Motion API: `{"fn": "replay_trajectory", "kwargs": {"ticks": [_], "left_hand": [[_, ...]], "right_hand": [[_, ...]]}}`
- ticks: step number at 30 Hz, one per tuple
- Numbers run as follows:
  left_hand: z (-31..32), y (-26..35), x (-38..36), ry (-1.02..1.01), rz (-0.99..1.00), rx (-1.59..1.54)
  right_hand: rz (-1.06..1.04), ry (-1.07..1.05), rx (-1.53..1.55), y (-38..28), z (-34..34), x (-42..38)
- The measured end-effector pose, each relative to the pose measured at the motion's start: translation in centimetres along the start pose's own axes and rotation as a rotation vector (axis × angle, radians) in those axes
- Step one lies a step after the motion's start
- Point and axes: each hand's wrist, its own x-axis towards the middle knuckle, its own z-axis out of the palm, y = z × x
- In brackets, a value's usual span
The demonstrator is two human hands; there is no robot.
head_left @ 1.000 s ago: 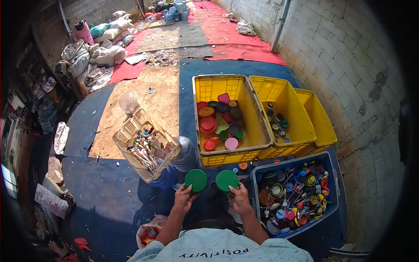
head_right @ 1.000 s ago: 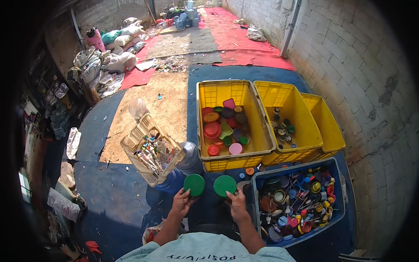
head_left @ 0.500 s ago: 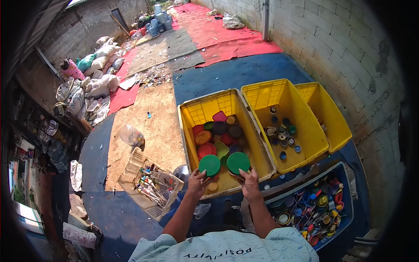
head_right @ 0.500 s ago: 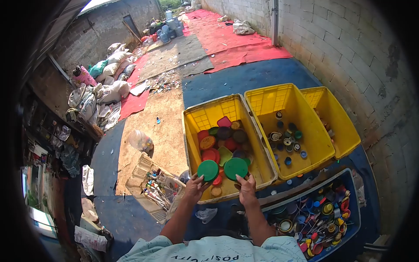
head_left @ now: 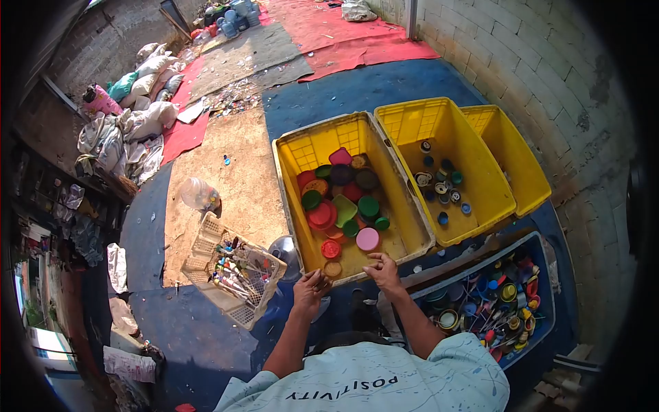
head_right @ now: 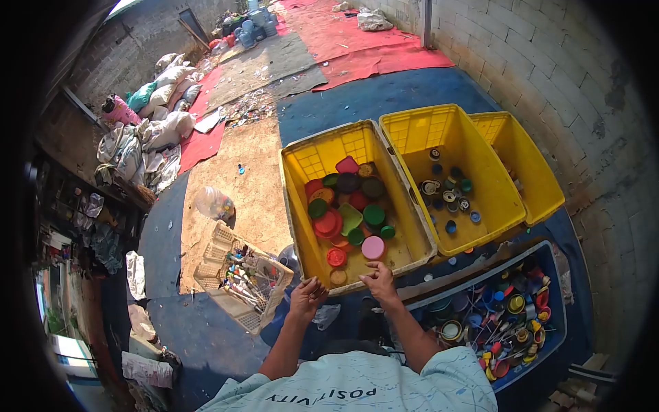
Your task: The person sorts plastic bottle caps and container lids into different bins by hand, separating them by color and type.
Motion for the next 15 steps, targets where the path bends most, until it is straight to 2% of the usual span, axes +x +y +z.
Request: {"fn": "replay_trajectory", "kwargs": {"ticks": [1,2,3,4,6,8,14,15], "left_hand": [[0.4,0.1,-1.7,-0.114,-0.021,-0.042],[1.1,-0.6,-3.9,0.25,0.005,0.102],[0.2,-1.3,-5.0,0.24,0.008,0.113],[-1.3,-1.7,-6.3,0.228,0.006,0.126],[-3.7,-2.4,-9.0,0.168,-0.011,0.129],[-5.3,-3.2,-11.4,0.197,0.013,0.129],[-10.3,-7.8,-19.5,0.377,-0.071,0.055],[-11.9,-8.9,-20.5,0.397,-0.098,0.044]], "right_hand": [[-0.022,-0.012,-0.071,-0.1,0.5,-1.6],[-0.043,-0.021,-0.141,-0.4,0.9,-2.9],[-0.062,-0.024,-0.21,-0.6,1.4,-4.3],[-0.149,-0.029,-0.134,-0.6,2.1,-5.8],[-0.161,-0.037,-0.234,-0.9,3.1,-8.6],[-0.16,0.013,-0.368,-2.2,4.2,-12.6],[-0.311,0.174,-0.371,3.5,4.8,-24.6],[-0.26,0.176,-0.385,4.4,4.5,-26.8]]}}
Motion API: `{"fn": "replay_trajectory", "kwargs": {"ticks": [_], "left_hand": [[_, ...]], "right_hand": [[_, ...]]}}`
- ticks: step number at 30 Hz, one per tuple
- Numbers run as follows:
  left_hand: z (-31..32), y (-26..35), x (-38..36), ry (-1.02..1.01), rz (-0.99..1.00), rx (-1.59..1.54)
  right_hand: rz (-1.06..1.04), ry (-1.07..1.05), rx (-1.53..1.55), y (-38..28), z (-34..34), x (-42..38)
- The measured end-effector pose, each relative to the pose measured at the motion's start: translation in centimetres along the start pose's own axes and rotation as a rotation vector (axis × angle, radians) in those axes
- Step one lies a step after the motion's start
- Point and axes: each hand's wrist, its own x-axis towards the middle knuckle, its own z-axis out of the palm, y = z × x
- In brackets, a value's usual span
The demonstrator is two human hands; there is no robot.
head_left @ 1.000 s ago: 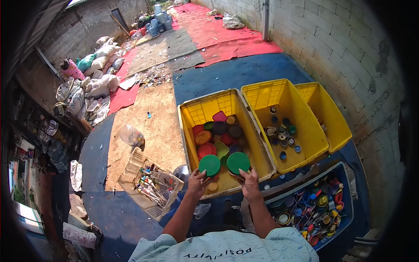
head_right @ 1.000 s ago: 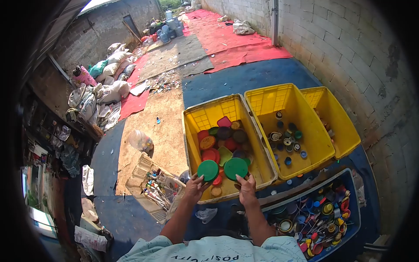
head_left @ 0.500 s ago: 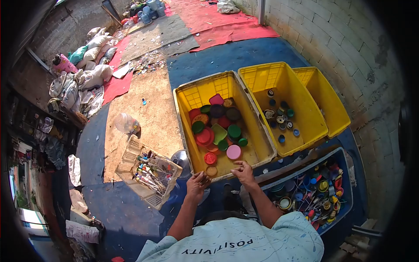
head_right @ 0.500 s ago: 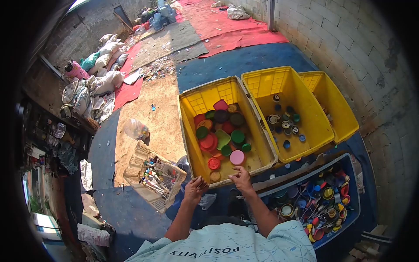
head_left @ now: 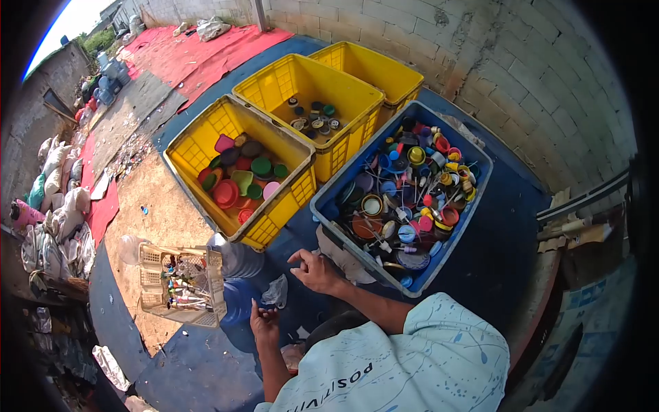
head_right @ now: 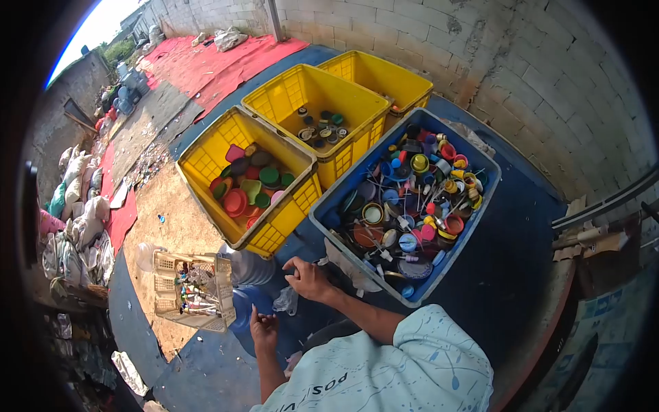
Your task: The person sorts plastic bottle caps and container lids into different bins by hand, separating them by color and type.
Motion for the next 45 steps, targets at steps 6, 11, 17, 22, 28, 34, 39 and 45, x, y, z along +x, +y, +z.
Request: {"fn": "replay_trajectory", "kwargs": {"ticks": [6,11,17,22,28,34,39,45], "left_hand": [[-6.5,-6.4,-2.9,-0.068,-0.122,-0.029],[-6.4,-9.6,-3.4,-0.114,-0.122,-0.024],[0.1,-11.9,-4.6,-0.245,0.045,0.095],[10.6,-16.5,-8.4,-0.342,0.182,0.225],[22.3,-27.2,-11.2,-0.3,0.305,0.217],[28.5,-36.0,-15.2,-0.251,0.278,0.235],[29.2,-36.6,-16.4,-0.168,0.323,0.273],[29.0,-35.2,-14.7,-0.193,0.358,0.337]], "right_hand": [[0.103,0.017,-0.065,3.6,-3.6,-11.1],[-0.183,0.097,-0.256,6.2,-7.4,-13.1],[-0.04,0.109,-0.144,4.0,-15.1,-12.7],[0.014,0.32,-0.241,8.6,-26.2,-12.6],[0.035,0.35,-0.691,17.1,-41.6,-10.3],[-0.073,0.302,-0.829,19.8,-50.4,-5.6],[0.017,0.36,-0.864,22.2,-56.6,-0.6],[0.274,0.111,-0.968,22.9,-59.1,0.8]]}}
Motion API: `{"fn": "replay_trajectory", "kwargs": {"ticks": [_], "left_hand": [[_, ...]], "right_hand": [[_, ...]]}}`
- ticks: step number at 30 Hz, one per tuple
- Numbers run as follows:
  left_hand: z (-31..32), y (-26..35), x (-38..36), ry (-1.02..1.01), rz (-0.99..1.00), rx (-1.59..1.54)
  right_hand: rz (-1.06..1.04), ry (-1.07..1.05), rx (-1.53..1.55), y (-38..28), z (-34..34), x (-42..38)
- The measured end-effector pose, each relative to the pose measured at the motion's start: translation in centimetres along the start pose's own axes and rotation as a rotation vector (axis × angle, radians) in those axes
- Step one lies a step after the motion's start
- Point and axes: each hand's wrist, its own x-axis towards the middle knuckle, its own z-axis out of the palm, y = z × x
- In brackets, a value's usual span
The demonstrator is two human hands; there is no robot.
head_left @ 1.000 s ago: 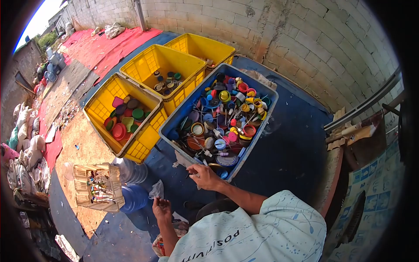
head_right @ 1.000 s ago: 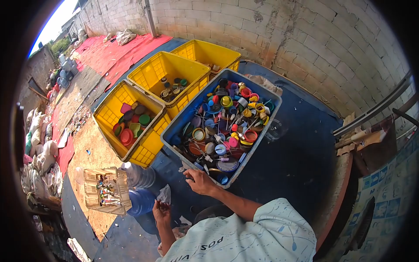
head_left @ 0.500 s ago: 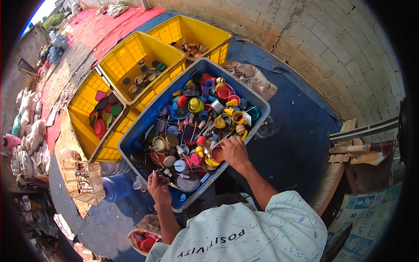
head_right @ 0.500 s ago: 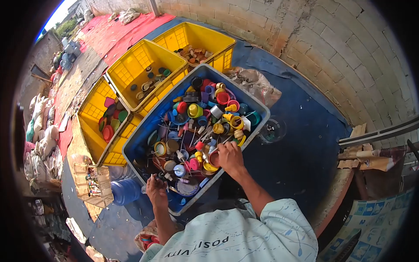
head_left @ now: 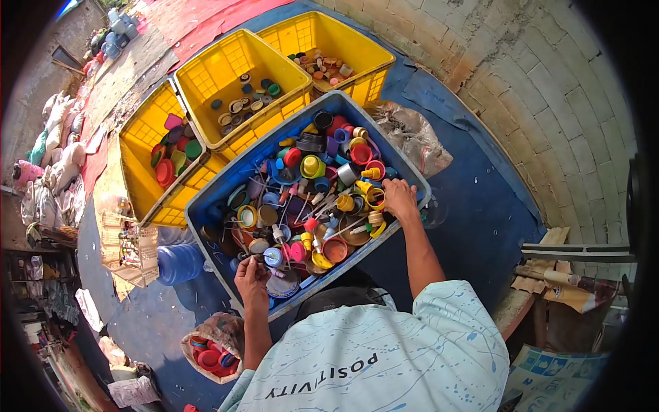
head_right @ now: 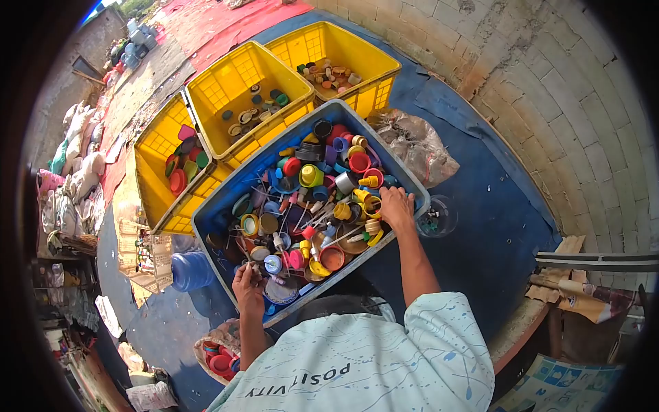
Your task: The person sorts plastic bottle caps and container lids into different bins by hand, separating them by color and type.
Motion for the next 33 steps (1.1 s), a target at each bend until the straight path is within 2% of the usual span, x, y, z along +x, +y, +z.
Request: {"fn": "replay_trajectory", "kwargs": {"ticks": [7,11,14,15,19,21,24,27,28,31,33], "left_hand": [[1.2,0.3,3.2,-0.039,0.029,0.044],[2.5,-1.5,3.6,-0.075,-0.017,0.154],[4.8,-2.2,3.0,-0.188,-0.002,0.303],[5.6,-2.8,3.0,-0.206,0.023,0.365],[9.8,-4.6,1.9,-0.365,0.276,0.704],[11.6,-5.5,2.1,-0.508,0.848,1.075],[15.1,-6.7,1.4,-0.72,1.013,1.159],[19.0,-6.5,0.0,-0.788,1.223,1.251],[19.9,-7.0,0.0,-0.862,1.235,1.244],[23.2,-7.0,-0.1,-0.902,1.505,1.256],[25.1,-7.7,0.8,-0.869,1.519,1.327]], "right_hand": [[0.007,-0.049,-0.101,0.1,0.3,0.5],[-0.008,-0.052,0.092,0.6,-0.1,-0.7],[0.114,-0.043,0.248,-0.6,-2.9,-2.1],[0.116,-0.019,0.417,-0.2,-2.7,-2.2],[0.126,0.043,1.009,1.7,-2.3,-3.4],[0.167,0.055,1.328,1.5,-2.8,-4.8],[0.248,0.065,1.459,1.8,-3.6,-7.0],[0.311,0.102,1.514,2.3,-3.4,-8.9],[0.32,0.126,1.511,2.9,-2.7,-9.3],[0.377,0.171,1.503,3.6,-2.1,-10.8],[0.413,0.178,1.486,4.1,-1.6,-11.6]]}}
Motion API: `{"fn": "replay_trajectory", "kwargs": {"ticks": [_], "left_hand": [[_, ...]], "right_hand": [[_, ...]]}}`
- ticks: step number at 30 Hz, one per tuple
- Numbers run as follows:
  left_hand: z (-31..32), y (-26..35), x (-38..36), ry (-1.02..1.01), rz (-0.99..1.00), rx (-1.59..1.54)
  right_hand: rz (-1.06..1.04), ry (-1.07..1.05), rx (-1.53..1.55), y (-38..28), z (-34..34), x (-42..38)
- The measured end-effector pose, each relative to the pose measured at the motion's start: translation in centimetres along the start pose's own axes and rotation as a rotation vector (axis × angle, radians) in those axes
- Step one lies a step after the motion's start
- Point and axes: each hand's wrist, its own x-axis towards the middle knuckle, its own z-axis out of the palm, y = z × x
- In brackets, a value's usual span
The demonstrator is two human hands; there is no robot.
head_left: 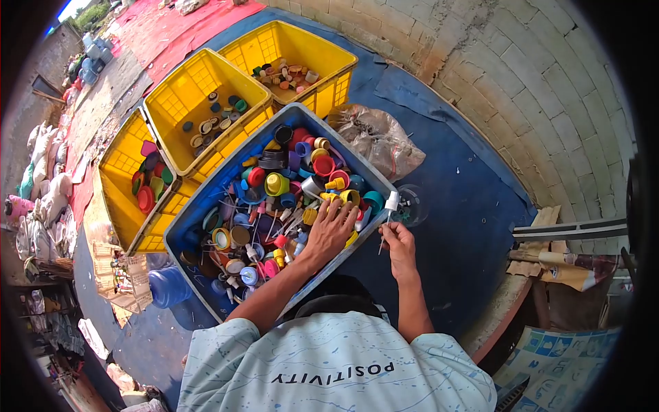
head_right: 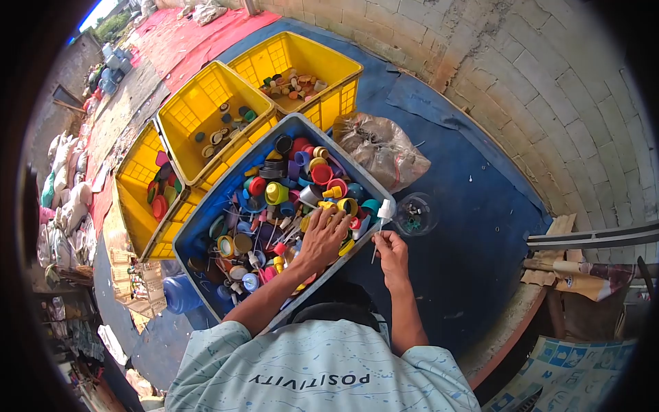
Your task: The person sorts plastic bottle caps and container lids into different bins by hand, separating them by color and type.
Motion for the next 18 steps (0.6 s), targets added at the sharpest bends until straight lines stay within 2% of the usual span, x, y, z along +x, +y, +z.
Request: {"fn": "replay_trajectory", "kwargs": {"ticks": [3,6,7,11,14,15,18], "left_hand": [[2.1,-1.8,0.9,-0.13,-0.05,0.084],[3.1,-1.9,0.0,-0.306,-0.163,-0.017],[3.2,-1.9,-0.5,-0.272,-0.178,-0.062],[2.4,-1.5,-2.5,-0.294,-0.44,-0.234],[1.6,-1.7,-5.0,-0.047,-0.615,-0.535],[0.5,-1.9,-5.7,-0.002,-0.618,-0.565],[-2.6,-1.6,-8.1,0.054,-0.995,-0.799]], "right_hand": [[0.006,-0.008,0.054,0.2,-0.4,-0.6],[0.019,-0.029,0.071,0.1,-0.3,-0.7],[0.023,-0.033,0.068,0.2,-0.2,-0.8],[-0.012,-0.094,0.056,0.5,0.5,0.2],[-0.029,-0.137,0.029,-0.1,1.8,1.0],[-0.042,-0.164,0.027,-0.4,2.5,1.2],[-0.045,-0.253,0.041,-0.3,4.9,2.1]]}}
